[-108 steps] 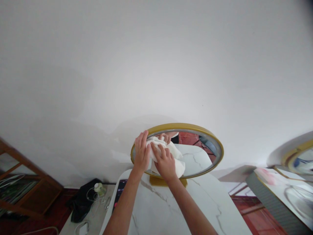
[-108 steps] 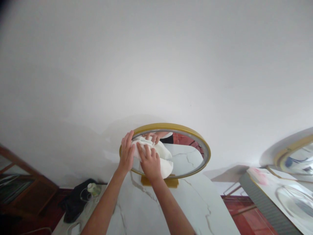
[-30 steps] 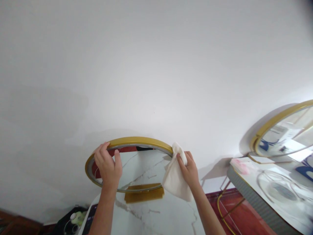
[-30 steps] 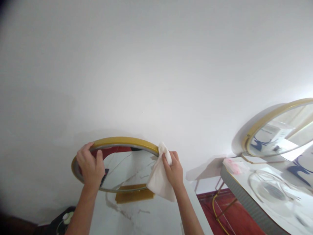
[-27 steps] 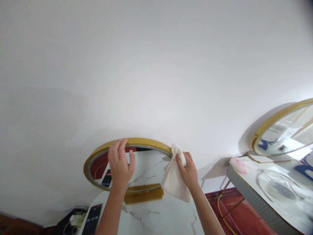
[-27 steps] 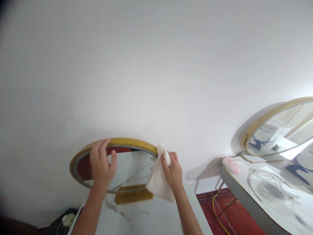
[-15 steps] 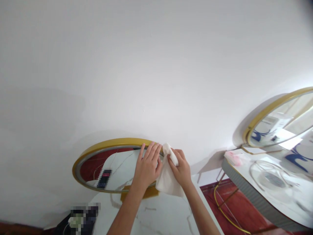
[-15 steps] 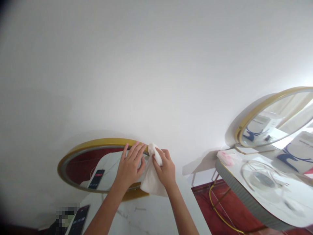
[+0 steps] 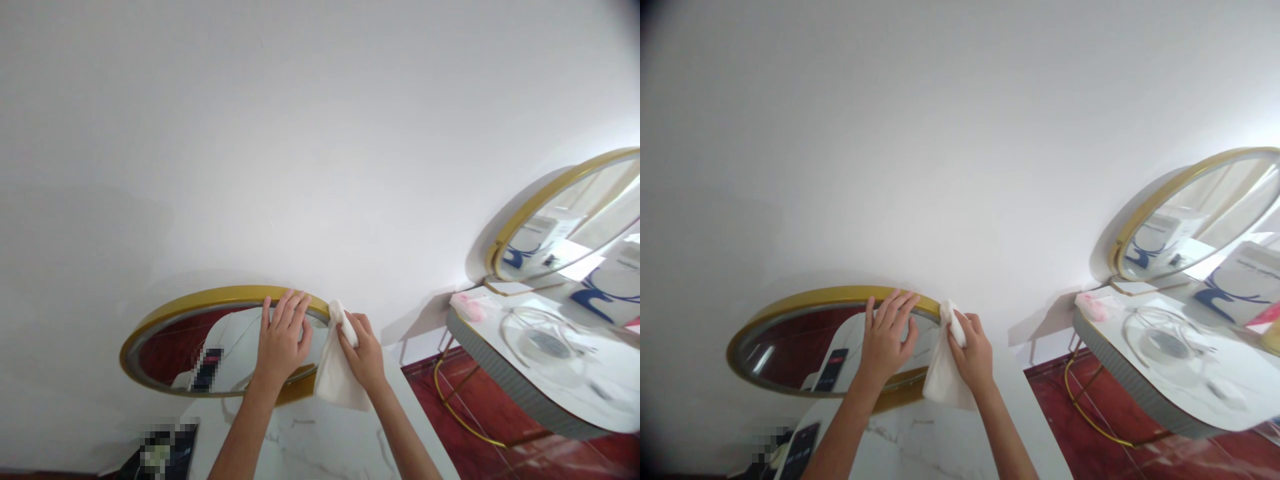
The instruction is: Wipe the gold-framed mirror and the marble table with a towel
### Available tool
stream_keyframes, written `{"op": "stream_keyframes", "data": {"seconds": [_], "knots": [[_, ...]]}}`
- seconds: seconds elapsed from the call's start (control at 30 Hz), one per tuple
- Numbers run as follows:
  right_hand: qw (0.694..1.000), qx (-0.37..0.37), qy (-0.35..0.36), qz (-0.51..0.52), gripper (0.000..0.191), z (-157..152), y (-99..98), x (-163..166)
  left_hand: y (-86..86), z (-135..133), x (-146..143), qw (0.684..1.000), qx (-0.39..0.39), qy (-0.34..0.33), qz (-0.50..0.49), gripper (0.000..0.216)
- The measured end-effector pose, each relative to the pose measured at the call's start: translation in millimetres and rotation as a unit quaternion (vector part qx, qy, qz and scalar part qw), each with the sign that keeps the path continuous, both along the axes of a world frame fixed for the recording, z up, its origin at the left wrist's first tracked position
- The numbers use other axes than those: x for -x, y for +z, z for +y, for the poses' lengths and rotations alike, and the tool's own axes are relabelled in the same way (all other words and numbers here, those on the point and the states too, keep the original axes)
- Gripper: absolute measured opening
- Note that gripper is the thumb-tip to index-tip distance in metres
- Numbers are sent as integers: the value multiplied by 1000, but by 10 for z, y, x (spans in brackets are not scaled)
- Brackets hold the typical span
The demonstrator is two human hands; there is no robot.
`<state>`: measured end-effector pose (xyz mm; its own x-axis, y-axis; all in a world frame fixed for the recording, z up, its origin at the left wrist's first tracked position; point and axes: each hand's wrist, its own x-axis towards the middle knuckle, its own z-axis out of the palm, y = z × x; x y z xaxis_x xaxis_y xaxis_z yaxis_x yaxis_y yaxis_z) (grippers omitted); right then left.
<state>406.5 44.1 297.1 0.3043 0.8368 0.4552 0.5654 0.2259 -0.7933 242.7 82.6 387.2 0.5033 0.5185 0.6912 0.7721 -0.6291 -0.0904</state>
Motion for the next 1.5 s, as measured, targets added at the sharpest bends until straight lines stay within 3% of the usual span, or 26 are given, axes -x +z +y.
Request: {"op": "stream_keyframes", "data": {"seconds": [0.13, 0.23, 0.37, 0.57, 0.7, 0.8, 1.13, 1.23, 1.33, 1.5], "knots": [[999, -26, 36, -16, 40, 41, 324, 103, 0, -1, -30, 1000, -5, 11, -4, 41], [999, -39, 25, -1, 40, 75, 261, 142, 5, -9, -35, 1000, -8, 14, 2, 40], [999, -33, -30, 30, 36, 55, -202, 133, -2, -11, -32, 1000, -8, 16, -1, 39], [993, 59, -46, 86, 36, -30, -1003, 100, -13, -15, -73, 1000, -6, 19, -13, 37], [990, 108, -33, 91, 41, -13, -1184, 52, -9, -25, -84, 999, 4, 27, -24, 35], [992, 81, -23, 95, 40, 3, -1041, 8, -11, -28, -57, 1000, 5, 23, -16, 37], [993, -85, 19, 77, 46, -66, -57, 105, -118, -159, 243, 998, 14, -24, 48, 58], [997, -67, 11, 36, 48, -31, 123, 148, -202, -214, 547, 999, -35, -15, -8, 60], [999, -48, -4, 3, 48, 41, 280, 178, -224, -226, 973, 989, -98, 40, -105, 62], [996, -61, 3, -59, 46, 116, 639, 353, -186, -142, 1793, 922, -97, 186, -325, 69]]}}
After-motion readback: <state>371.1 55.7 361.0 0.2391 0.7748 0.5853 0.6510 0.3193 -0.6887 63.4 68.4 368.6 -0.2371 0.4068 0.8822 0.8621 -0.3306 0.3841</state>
